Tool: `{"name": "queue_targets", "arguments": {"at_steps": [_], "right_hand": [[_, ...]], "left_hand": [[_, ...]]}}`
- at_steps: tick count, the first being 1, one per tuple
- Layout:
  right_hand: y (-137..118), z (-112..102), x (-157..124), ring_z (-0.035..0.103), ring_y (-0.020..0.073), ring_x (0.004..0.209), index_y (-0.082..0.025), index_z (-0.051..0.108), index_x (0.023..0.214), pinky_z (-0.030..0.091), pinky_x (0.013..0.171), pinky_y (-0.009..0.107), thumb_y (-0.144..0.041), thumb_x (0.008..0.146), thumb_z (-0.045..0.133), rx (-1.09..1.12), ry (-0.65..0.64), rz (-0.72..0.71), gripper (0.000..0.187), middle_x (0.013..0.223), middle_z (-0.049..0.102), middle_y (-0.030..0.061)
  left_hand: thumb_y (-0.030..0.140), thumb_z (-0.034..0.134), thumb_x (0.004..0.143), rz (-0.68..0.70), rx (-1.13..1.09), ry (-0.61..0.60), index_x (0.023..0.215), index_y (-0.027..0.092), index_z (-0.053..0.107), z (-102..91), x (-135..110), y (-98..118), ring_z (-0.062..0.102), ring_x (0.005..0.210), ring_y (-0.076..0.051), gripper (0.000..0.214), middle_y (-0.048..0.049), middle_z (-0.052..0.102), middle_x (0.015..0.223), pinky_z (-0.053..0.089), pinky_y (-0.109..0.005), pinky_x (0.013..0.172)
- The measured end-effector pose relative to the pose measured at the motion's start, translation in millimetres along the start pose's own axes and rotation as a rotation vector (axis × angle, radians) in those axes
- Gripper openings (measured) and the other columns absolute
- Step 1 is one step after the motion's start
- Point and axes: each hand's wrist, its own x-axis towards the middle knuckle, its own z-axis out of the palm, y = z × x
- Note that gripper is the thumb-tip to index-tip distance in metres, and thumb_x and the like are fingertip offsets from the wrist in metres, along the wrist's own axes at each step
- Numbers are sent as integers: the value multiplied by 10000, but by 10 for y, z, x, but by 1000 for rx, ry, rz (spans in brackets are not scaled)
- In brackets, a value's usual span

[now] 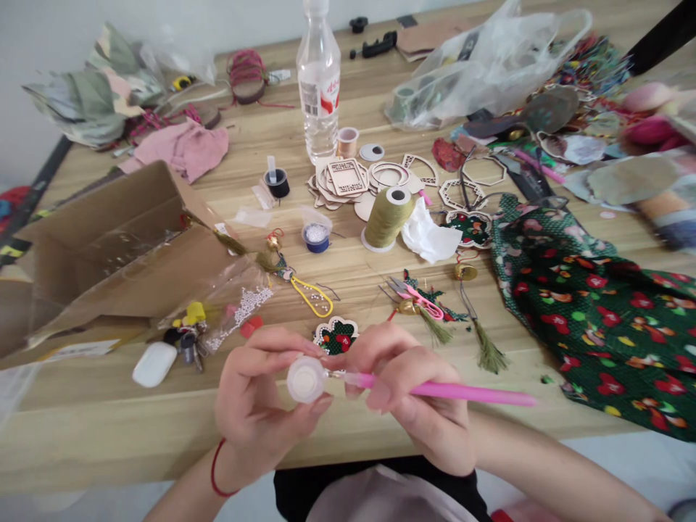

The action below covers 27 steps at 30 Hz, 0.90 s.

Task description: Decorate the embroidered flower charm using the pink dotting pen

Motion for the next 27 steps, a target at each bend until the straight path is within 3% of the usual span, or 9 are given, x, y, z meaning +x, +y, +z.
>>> {"name": "queue_targets", "arguments": {"at_steps": [27], "right_hand": [[-51, 13, 34, 631, 169, 885, -226, 679, 968, 565, 842, 365, -272, 979, 484, 52, -16, 21, 200, 915, 599, 26]], "left_hand": [[337, 790, 767, -61, 54, 54, 1108, 317, 647, 41, -32, 11, 664, 718, -178, 371, -13, 686, 898, 592, -353, 558]]}}
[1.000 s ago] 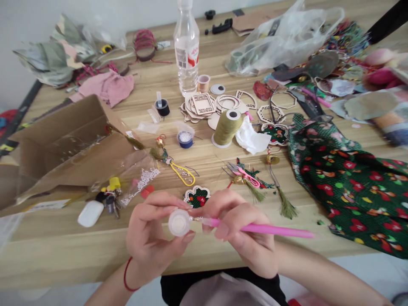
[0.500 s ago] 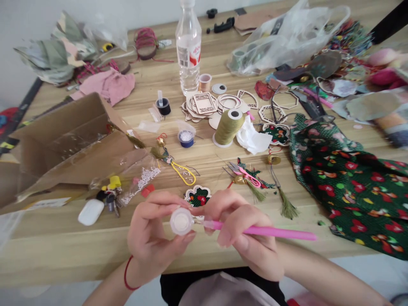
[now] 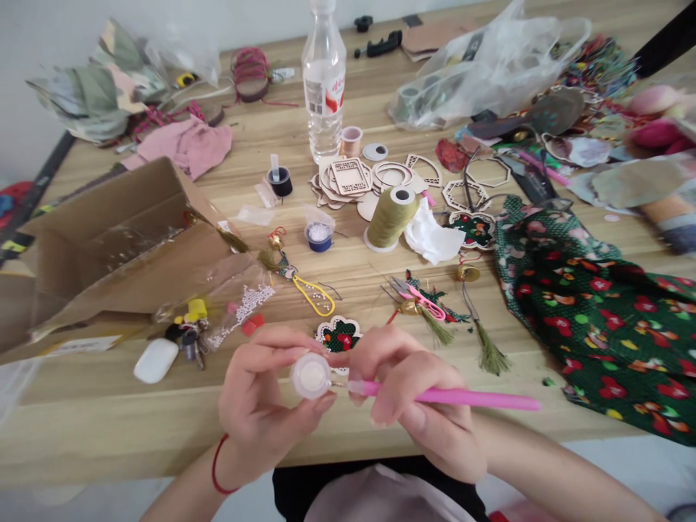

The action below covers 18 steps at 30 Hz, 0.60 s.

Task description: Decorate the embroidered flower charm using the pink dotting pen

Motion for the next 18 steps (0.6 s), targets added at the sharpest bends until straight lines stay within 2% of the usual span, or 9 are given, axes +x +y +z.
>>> {"name": "queue_targets", "arguments": {"at_steps": [10, 18], "right_hand": [[-4, -3, 5, 627, 165, 872, -248, 667, 976, 569, 879, 382, -275, 984, 476, -29, -11, -5, 193, 916, 600, 23], [4, -3, 19, 626, 156, 884, -238, 663, 1003, 560, 918, 382, -252, 986, 468, -20, -31, -25, 196, 924, 601, 24]], "left_hand": [[334, 781, 772, -14, 31, 13, 1089, 328, 637, 17, 18, 22, 654, 697, -180, 348, -21, 679, 876, 592, -366, 546], [336, 774, 785, -3, 30, 19, 1085, 317, 633, 27, 20, 24, 657, 707, -162, 332, -7, 674, 882, 592, -334, 556]]}}
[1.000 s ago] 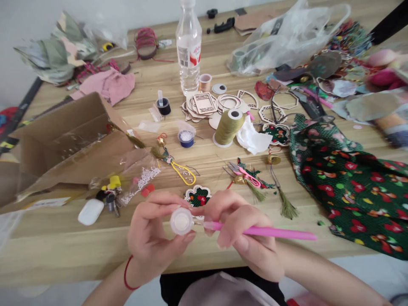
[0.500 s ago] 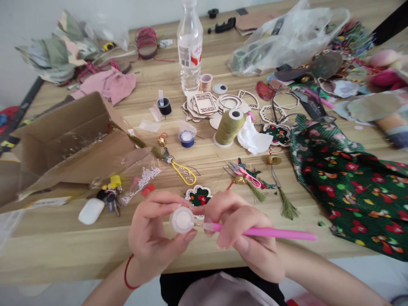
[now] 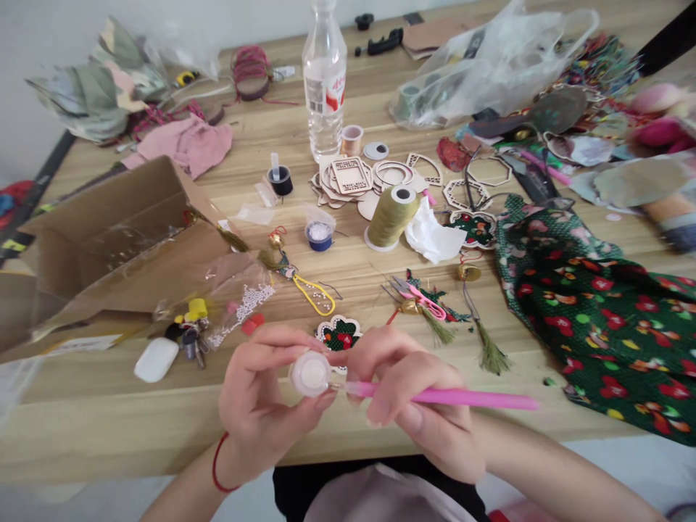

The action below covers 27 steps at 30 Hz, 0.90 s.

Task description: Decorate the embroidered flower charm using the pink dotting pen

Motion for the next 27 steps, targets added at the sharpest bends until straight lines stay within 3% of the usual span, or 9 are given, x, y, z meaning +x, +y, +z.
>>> {"name": "queue_targets", "arguments": {"at_steps": [10, 19, 27], "right_hand": [[14, 3, -18, 621, 159, 852, -250, 678, 957, 566, 867, 374, -282, 979, 492, 48, 37, 41, 190, 905, 611, 23], [41, 7, -37, 606, 172, 883, -267, 678, 1006, 550, 893, 386, -288, 982, 499, 129, 96, 81, 181, 898, 622, 33], [55, 3, -41, 616, 170, 894, -272, 663, 1016, 546, 896, 387, -292, 989, 492, 108, 97, 84, 174, 906, 619, 31]], "left_hand": [[268, 774, 779, 7, -50, -39, 1104, 288, 632, -40, 17, -20, 676, 740, -158, 355, -10, 692, 920, 612, -317, 601], [175, 709, 828, 40, -91, -111, 1136, 187, 601, -72, -3, -45, 687, 836, -156, 327, -37, 677, 1003, 598, -306, 728], [188, 730, 821, 46, -108, -112, 1135, 173, 600, -72, -7, -53, 680, 842, -163, 341, -51, 677, 998, 595, -312, 727]]}}
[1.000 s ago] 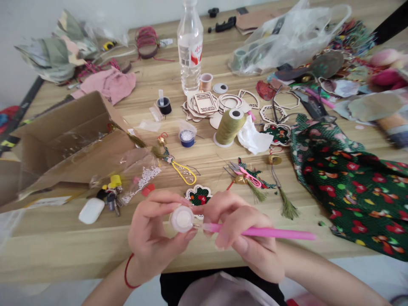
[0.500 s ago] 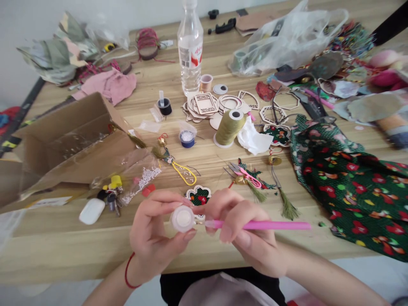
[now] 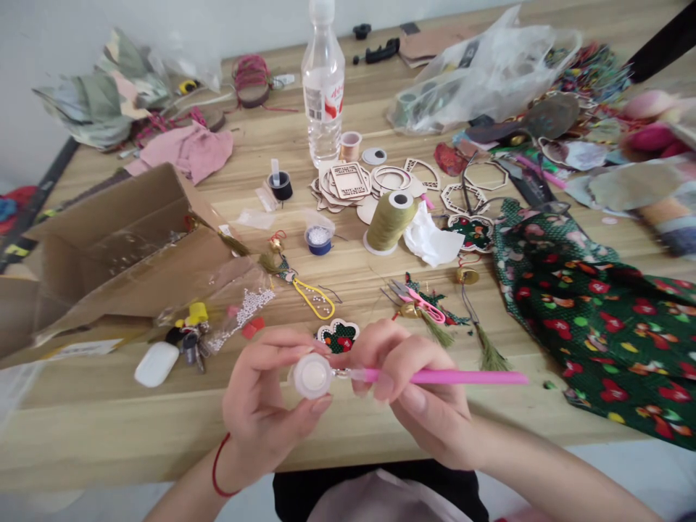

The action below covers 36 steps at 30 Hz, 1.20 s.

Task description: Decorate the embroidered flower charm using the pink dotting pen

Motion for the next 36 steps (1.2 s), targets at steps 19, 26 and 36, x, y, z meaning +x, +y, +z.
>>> {"name": "queue_targets", "arguments": {"at_steps": [19, 26, 36], "right_hand": [[25, -2, 9, 599, 174, 906, -276, 670, 1033, 546, 872, 382, -294, 986, 497, 26, 0, -15, 180, 881, 622, 32], [27, -5, 2, 608, 178, 925, -268, 672, 1038, 545, 881, 389, -273, 986, 503, 24, -12, -16, 176, 902, 641, 36], [-1, -14, 9, 620, 190, 944, -286, 675, 1034, 562, 877, 396, -292, 994, 495, -31, -16, 0, 184, 901, 667, 38]], "left_hand": [[228, 735, 825, 1, 33, 31, 1110, 187, 619, 12, 11, 8, 684, 810, -160, 311, -39, 692, 959, 600, -310, 694], [198, 743, 807, 10, 12, 30, 1116, 171, 623, 17, 13, 5, 684, 827, -154, 332, -45, 685, 971, 592, -285, 723], [205, 722, 830, -23, 32, 20, 1135, 203, 617, 2, -9, 17, 684, 845, -155, 322, -34, 680, 978, 591, -289, 731]]}}
